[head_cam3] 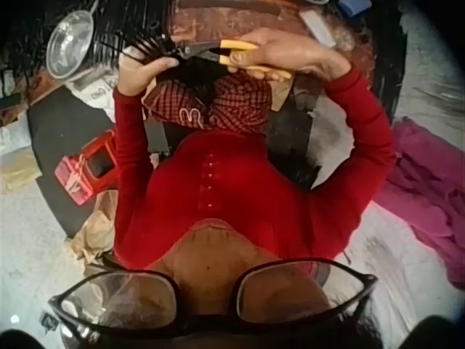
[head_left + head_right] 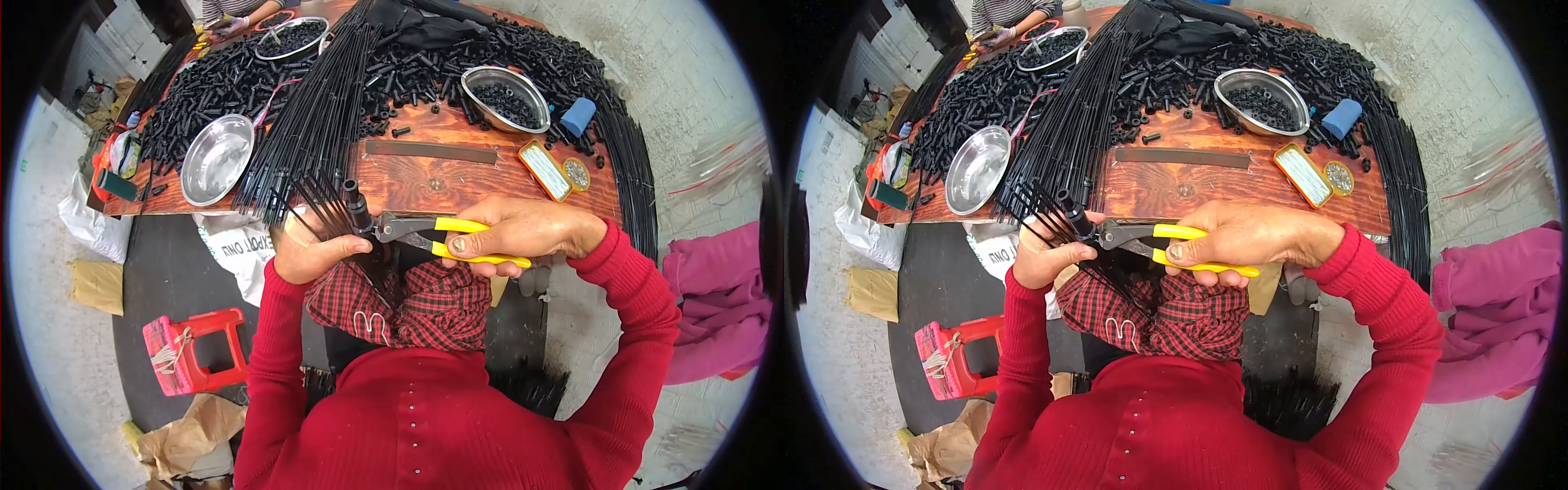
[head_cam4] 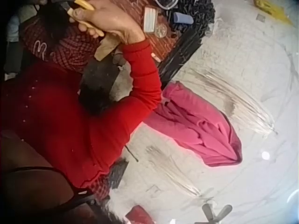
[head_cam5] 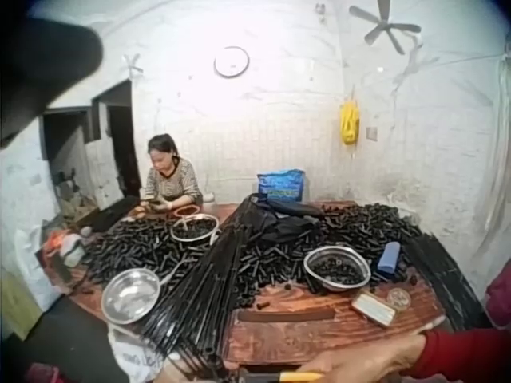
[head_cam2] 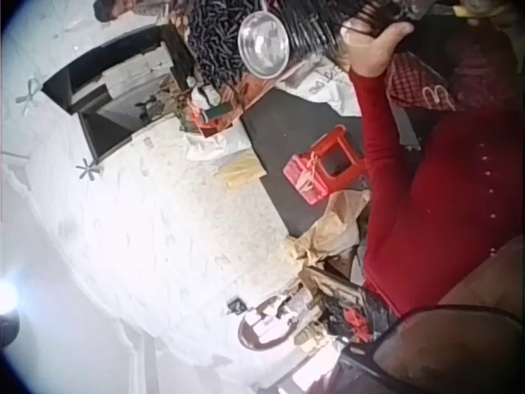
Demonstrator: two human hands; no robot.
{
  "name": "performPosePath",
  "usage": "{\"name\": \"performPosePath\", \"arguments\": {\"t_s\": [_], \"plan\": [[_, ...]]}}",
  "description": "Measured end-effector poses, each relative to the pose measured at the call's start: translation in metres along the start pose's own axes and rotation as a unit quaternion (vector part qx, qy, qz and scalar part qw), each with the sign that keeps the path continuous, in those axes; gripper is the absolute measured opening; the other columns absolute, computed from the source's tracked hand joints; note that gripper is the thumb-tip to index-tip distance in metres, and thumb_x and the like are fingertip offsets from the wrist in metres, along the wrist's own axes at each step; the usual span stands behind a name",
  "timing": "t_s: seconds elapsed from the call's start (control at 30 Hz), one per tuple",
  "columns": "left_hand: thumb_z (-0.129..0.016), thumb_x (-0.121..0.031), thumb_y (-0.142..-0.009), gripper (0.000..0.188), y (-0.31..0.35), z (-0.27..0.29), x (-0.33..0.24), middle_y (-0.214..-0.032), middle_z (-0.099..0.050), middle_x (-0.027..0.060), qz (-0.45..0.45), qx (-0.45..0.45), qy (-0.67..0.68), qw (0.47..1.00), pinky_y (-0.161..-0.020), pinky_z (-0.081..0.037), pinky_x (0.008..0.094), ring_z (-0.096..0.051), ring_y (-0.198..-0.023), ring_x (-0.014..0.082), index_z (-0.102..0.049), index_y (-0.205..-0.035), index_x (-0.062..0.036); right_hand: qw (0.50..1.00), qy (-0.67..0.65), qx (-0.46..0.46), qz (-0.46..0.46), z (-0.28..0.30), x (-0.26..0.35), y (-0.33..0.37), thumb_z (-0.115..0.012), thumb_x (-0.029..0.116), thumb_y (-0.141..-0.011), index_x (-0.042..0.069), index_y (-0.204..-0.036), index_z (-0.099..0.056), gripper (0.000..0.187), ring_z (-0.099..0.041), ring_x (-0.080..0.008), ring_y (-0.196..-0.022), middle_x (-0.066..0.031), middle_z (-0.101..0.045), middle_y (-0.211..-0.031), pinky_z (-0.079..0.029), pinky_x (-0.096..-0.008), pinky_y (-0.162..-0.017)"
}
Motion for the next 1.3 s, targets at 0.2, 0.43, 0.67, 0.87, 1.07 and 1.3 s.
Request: {"name": "performPosePath", "arguments": {"t_s": [0.2, 0.43, 0.67, 0.87, 1.07, 1.3], "plan": [[-0.072, 0.004, -0.076, 0.038, 0.001, -0.004, -0.002, -0.106, -0.067, 0.01, -0.019, -0.011, -0.017, 1.0, -0.085, -0.051, 0.0307, -0.063, -0.096, 0.0156, -0.061, -0.112, 0.0045, 0.999, -0.047, 0.012, -0.008, 0.001, -0.001, 0.002, -0.051, 0.036, -0.098, -0.001, -0.102, -0.058, 0.038, -0.042, -0.0033, -0.045, 0.0004, -0.05, -0.062, -0.034, -0.0189, -0.042], [-0.077, 0.004, -0.068, 0.042, 0.003, -0.012, -0.007, -0.103, -0.068, 0.0103, -0.009, -0.064, -0.032, 0.997, -0.079, -0.05, 0.027, -0.063, -0.085, 0.0126, -0.064, -0.107, 0.0047, 0.999, -0.048, 0.009, -0.023, -0.003, 0.002, 0.006, -0.051, 0.035, -0.098, -0.001, -0.099, -0.058, 0.037, -0.043, -0.0039, -0.045, 0.0005, -0.05, -0.063, -0.035, -0.0193, -0.041], [-0.076, 0.005, -0.068, 0.041, 0.008, -0.018, -0.007, -0.104, -0.068, 0.0112, -0.004, -0.085, -0.026, 0.996, -0.079, -0.051, 0.0274, -0.063, -0.087, 0.0131, -0.064, -0.107, 0.0048, 0.999, -0.012, -0.027, -0.034, -0.012, 0.002, 0.006, -0.048, 0.033, -0.099, 0.001, -0.096, -0.057, 0.033, -0.044, -0.0033, -0.044, 0.0015, -0.05, -0.062, -0.035, -0.0194, -0.041], [-0.074, 0.006, -0.07, 0.039, 0.012, -0.015, -0.003, -0.105, -0.068, 0.0114, -0.016, -0.102, -0.037, 0.994, -0.082, -0.049, 0.0271, -0.062, -0.089, 0.0132, -0.064, -0.108, 0.0051, 0.999, 0.008, -0.05, -0.004, -0.023, -0.002, -0.001, -0.046, 0.032, -0.1, 0.003, -0.094, -0.055, 0.031, -0.042, -0.0034, -0.045, 0.0026, -0.048, -0.062, -0.035, -0.0201, -0.041], [-0.069, 0.005, -0.078, 0.035, 0.015, -0.012, -0.002, -0.102, -0.068, 0.0089, -0.037, -0.11, -0.066, 0.991, -0.083, -0.05, 0.0279, -0.063, -0.091, 0.0144, -0.063, -0.113, 0.0049, 0.996, -0.007, -0.072, 0.047, -0.03, -0.01, -0.016, -0.046, 0.027, -0.098, 0.002, -0.089, -0.055, 0.028, -0.045, -0.0071, -0.044, -0.0003, -0.049, -0.06, -0.037, -0.0234, -0.039], [-0.071, 0.006, -0.077, 0.039, 0.015, 0.001, 0.014, -0.107, -0.067, 0.0106, -0.039, -0.172, 0.002, 0.984, -0.087, -0.049, 0.0292, -0.063, -0.095, 0.0161, -0.062, -0.114, 0.0057, 0.953, 0.024, -0.231, 0.192, -0.056, -0.039, -0.056, -0.055, 0.024, -0.093, -0.002, -0.088, -0.054, 0.026, -0.055, -0.0192, -0.052, -0.0098, -0.055, -0.062, -0.043, -0.0362, -0.051]]}}
Point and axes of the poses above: each hand's wrist, its own y-axis away from the middle knuckle, its own z-axis out of the back of the hand, x = y × z, the point moved 2 cm from there along -y, towards the middle knuckle
